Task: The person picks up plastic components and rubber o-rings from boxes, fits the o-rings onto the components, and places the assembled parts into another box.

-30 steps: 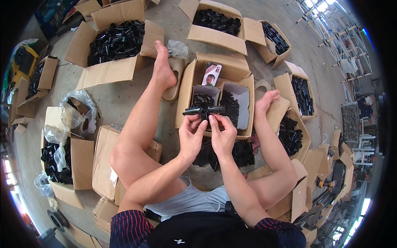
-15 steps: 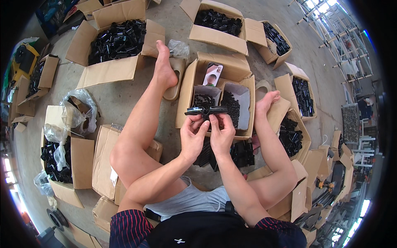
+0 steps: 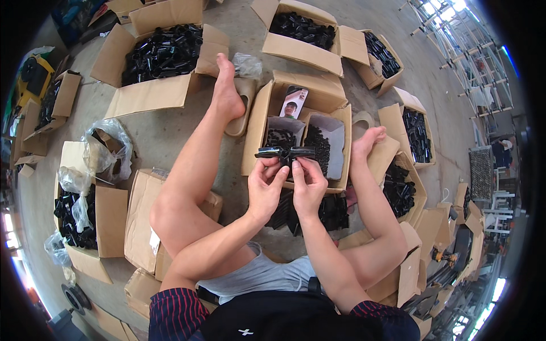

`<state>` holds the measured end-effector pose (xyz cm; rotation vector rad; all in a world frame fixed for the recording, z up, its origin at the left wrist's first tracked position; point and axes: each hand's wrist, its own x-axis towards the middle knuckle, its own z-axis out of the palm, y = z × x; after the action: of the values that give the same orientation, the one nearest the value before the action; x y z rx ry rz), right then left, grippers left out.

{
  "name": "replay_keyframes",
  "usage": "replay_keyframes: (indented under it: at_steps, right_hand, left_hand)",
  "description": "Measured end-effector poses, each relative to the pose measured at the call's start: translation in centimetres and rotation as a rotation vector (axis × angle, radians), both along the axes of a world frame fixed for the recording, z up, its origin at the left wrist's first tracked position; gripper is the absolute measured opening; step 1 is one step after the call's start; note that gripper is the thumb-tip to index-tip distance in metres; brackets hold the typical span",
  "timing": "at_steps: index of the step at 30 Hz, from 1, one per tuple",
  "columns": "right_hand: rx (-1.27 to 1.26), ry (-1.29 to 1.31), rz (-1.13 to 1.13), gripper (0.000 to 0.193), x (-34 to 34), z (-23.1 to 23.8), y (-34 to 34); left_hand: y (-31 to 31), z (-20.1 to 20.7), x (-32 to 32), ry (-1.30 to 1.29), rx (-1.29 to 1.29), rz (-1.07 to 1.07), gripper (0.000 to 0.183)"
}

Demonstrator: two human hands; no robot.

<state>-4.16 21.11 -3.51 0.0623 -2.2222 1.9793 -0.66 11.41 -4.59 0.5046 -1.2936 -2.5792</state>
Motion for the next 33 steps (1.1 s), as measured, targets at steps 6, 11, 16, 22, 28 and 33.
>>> replay_keyframes:
  at_steps: [6, 11, 16, 22, 28, 33]
  right_hand:
    - [0.205, 0.068, -0.053, 0.016, 0.1, 0.1, 0.0]
    - [0.011, -0.013, -0.061, 0.017, 0.4, 0.4, -0.6]
    - [0.211, -0.044, -0.019, 0.019, 0.1, 0.4, -0.1]
    - [-0.015, -0.100, -0.019, 0.019, -0.1, 0.5, -0.2]
    - [-0.005, -0.144, -0.015, 0.018, 0.6, 0.5, 0.1]
    - [-0.024, -0.161, -0.033, 0.016, 0.4, -0.1, 0.5]
  left_hand:
    - [0.0, 0.0, 0.1, -0.007, -0.011, 0.012, 0.022]
    - [0.2, 0.0, -0.1, 0.014, -0.011, 0.017, 0.022]
    - [0.0, -0.9, 0.3, 0.008, -0.036, 0.030, 0.022]
    - [0.3, 0.0, 0.0, 0.004, -0.019, 0.010, 0.021]
    - [0.5, 0.0, 0.6, -0.040, 0.017, 0.023, 0.022]
    - [0.7, -0.2, 0.6, -0.067, -0.007, -0.010, 0.021]
